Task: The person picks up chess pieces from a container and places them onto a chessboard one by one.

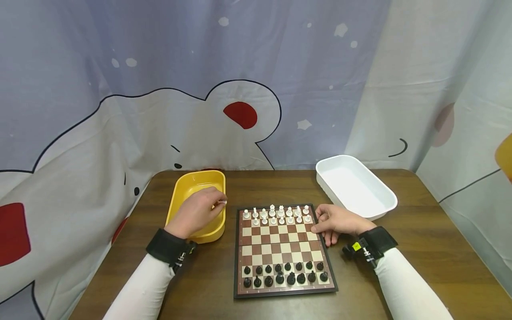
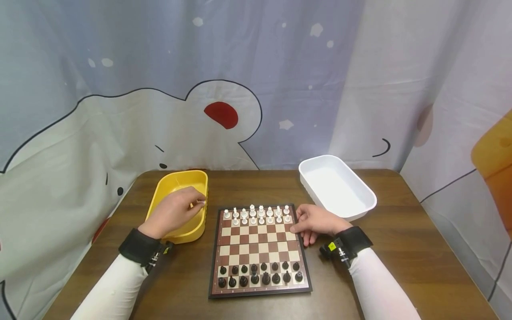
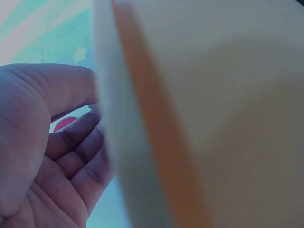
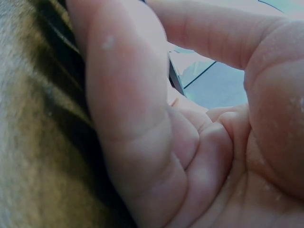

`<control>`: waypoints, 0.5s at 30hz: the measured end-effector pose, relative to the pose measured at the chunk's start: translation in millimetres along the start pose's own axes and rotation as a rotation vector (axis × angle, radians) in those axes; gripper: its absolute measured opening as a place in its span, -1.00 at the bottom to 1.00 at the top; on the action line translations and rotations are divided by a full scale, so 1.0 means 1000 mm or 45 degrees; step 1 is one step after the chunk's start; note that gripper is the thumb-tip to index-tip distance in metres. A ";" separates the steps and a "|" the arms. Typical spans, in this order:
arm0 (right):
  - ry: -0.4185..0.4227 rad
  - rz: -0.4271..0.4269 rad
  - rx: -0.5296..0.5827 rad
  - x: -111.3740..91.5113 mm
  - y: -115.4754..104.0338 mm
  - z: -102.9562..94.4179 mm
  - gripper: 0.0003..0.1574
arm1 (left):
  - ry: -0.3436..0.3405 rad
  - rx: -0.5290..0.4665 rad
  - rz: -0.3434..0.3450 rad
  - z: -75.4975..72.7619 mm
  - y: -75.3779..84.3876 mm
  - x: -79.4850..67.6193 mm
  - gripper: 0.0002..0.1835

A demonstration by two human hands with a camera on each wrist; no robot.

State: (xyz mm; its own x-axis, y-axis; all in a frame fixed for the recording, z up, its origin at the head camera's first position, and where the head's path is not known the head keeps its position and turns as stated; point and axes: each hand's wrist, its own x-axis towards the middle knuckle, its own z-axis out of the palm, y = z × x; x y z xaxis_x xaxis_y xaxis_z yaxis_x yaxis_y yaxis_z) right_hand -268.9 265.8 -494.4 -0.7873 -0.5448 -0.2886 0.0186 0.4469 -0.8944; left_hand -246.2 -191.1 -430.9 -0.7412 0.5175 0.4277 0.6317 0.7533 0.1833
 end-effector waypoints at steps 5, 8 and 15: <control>-0.003 -0.006 0.008 0.000 0.001 0.000 -0.40 | -0.014 -0.001 0.035 0.002 0.007 0.002 -0.89; -0.008 -0.016 0.016 0.001 0.001 0.000 -0.42 | -0.031 -0.007 0.039 0.003 0.014 0.004 -0.87; -0.010 -0.022 0.017 0.000 0.000 0.001 -0.44 | -0.090 0.006 0.111 0.010 0.029 0.008 -0.87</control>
State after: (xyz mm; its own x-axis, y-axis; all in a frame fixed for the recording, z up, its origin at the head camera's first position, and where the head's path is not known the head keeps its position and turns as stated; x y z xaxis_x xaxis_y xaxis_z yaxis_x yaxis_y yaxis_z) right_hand -268.6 264.9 -494.7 -0.7826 -0.5583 -0.2754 0.0132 0.4275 -0.9039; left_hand -236.0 -161.3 -430.7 -0.6977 0.6084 0.3782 0.6935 0.7059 0.1439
